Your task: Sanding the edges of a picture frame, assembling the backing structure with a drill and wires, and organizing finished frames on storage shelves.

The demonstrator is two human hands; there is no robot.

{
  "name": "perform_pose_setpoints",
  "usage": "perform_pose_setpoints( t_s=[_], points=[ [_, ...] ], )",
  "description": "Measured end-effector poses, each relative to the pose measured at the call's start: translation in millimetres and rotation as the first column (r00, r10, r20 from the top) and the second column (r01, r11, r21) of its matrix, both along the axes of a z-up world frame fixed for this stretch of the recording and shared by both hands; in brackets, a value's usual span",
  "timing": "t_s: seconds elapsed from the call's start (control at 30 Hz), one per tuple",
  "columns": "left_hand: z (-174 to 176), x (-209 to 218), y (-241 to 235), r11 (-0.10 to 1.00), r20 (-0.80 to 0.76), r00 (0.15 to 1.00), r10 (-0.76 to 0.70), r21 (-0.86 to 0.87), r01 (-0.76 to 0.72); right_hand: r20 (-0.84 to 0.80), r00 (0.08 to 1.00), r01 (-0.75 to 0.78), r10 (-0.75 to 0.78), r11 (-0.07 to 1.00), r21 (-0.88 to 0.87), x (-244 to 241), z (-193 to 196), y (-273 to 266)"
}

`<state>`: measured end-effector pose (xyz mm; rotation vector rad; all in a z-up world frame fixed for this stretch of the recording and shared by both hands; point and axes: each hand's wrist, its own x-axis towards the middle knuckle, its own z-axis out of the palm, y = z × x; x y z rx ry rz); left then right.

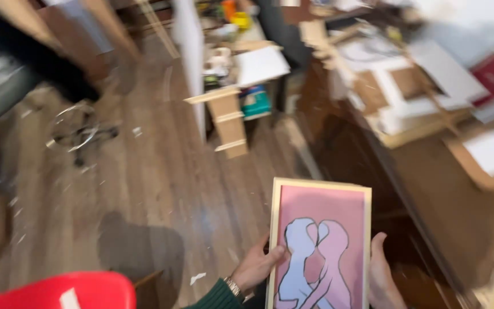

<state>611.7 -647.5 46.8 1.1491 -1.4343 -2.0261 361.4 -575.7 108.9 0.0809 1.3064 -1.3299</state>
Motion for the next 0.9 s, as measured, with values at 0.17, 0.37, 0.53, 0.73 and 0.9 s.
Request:
perform_pose_setpoints(
  t_s=[0.17, 0.37, 0.53, 0.73, 0.9],
  points=[
    [21.0, 93.5, -13.5, 0.887, 0.057, 0.944, 0.324, 0.327, -0.325, 0.075, 0.939, -0.344, 0.337, 0.897, 0.277, 85.1, 4.8, -84.3],
    [13.1, 174.2, -13.8, 0.749, -0.058, 0.765, 0.642, 0.261, -0.609, 0.101, 0.744, -0.668, 0.661, 0.738, 0.097, 166.0, -6.6, -161.5],
    [4.5, 221.2, -26.0, 0.538, -0.102, 0.539, 0.836, 0.345, -0.769, 0.008, 0.548, -0.832, 0.836, 0.545, 0.101, 242.6, 2.5, -232.8],
    [-12.2, 286.9, -85.1, 0.401, -0.113, 0.385, 0.916, 0.314, -0.861, 0.143, 0.489, -0.871, 0.860, 0.474, 0.130, 339.2, -2.2, -328.6],
    [3.9, 350.8, -167.9, 0.310, -0.179, 0.263, 0.948, 0.327, -0.893, 0.120, 0.349, -0.936, 0.929, 0.352, -0.006, 427.3, 12.3, -420.6]
  ],
)
